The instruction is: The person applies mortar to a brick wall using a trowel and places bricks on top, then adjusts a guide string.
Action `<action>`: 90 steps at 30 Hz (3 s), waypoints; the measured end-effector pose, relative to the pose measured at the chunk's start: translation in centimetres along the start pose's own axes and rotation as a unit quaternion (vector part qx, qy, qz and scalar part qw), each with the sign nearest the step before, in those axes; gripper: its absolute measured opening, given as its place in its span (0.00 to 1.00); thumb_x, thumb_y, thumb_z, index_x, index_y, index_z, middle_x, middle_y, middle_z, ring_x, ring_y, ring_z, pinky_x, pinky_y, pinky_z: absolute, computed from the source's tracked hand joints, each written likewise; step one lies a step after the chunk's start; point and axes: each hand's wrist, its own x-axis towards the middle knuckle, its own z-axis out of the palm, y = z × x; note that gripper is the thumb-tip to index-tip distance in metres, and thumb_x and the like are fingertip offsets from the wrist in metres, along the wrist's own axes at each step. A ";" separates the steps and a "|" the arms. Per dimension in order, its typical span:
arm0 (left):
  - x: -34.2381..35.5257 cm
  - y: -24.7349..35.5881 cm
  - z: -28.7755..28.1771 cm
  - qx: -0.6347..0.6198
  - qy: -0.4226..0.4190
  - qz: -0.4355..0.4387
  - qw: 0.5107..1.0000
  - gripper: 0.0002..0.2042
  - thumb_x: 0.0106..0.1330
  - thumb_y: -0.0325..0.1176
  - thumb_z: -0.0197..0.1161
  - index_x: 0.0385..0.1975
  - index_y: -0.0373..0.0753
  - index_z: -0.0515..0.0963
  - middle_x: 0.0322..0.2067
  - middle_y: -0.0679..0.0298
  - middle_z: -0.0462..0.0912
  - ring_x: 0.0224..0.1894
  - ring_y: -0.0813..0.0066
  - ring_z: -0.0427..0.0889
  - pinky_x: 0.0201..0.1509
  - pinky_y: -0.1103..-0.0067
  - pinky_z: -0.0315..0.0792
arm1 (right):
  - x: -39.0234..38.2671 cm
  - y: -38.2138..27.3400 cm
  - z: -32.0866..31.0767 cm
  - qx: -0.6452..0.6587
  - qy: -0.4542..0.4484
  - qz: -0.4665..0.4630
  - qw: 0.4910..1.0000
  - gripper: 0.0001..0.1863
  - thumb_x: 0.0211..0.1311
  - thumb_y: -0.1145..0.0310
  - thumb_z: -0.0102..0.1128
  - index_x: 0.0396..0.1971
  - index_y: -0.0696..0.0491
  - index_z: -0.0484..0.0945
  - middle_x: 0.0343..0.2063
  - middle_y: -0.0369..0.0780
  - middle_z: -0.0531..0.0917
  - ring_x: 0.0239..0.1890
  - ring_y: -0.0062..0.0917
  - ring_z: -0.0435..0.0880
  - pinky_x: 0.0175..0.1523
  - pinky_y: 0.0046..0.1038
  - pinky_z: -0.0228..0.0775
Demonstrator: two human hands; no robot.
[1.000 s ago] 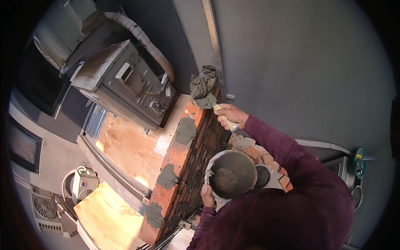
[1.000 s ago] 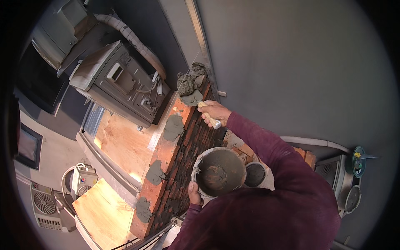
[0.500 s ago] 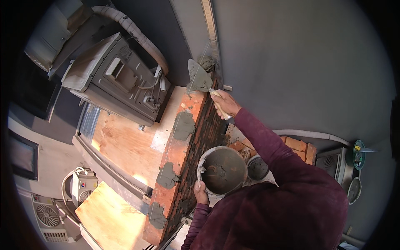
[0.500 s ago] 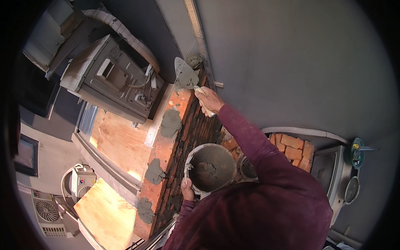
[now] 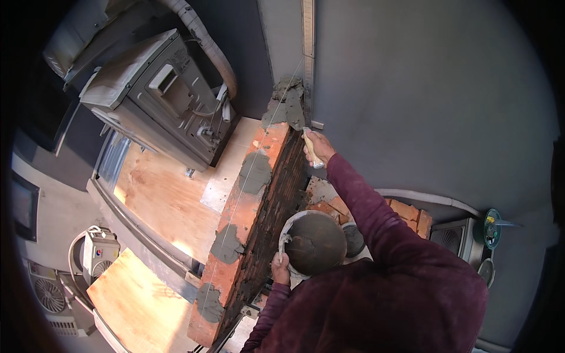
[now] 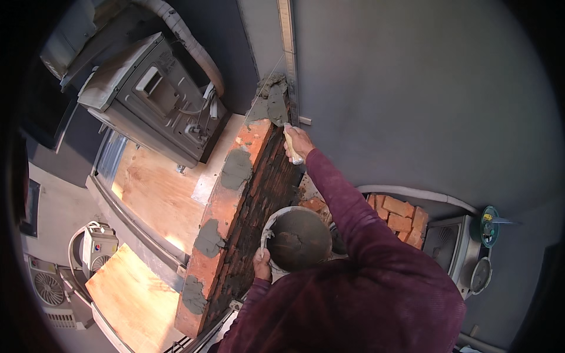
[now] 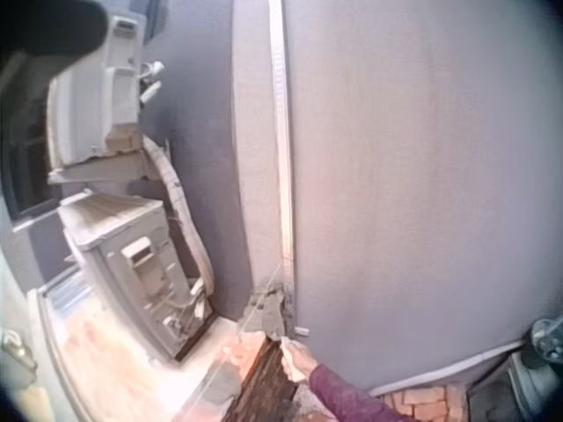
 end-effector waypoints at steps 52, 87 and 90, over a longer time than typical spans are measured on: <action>3.9 -2.1 -0.5 0.164 -0.039 0.055 0.984 0.15 0.69 0.42 0.56 0.36 0.34 0.76 0.29 0.68 0.76 0.34 0.80 0.71 0.42 0.78 0.67 | -5.3 0.6 2.5 -0.029 0.027 0.011 0.999 0.19 0.74 0.51 0.33 0.49 0.51 0.65 0.21 0.39 0.73 0.13 0.22 0.70 0.14 0.27 0.68; 6.5 12.4 13.5 0.084 -0.279 0.006 0.957 0.17 0.72 0.41 0.53 0.46 0.32 0.75 0.40 0.67 0.79 0.42 0.84 0.73 0.49 0.83 0.68 | -28.3 0.1 -11.6 -0.831 -0.137 -0.142 0.521 0.27 0.53 0.71 0.58 0.56 0.59 0.67 0.42 0.48 0.78 0.40 0.39 0.82 0.39 0.36 0.77; 4.1 14.5 16.7 0.101 -0.294 0.025 0.950 0.16 0.72 0.41 0.53 0.46 0.32 0.75 0.39 0.68 0.79 0.41 0.85 0.73 0.48 0.84 0.68 | -29.8 1.4 -12.5 -0.833 -0.113 -0.187 0.509 0.25 0.56 0.71 0.54 0.56 0.61 0.67 0.42 0.46 0.77 0.41 0.36 0.82 0.39 0.33 0.78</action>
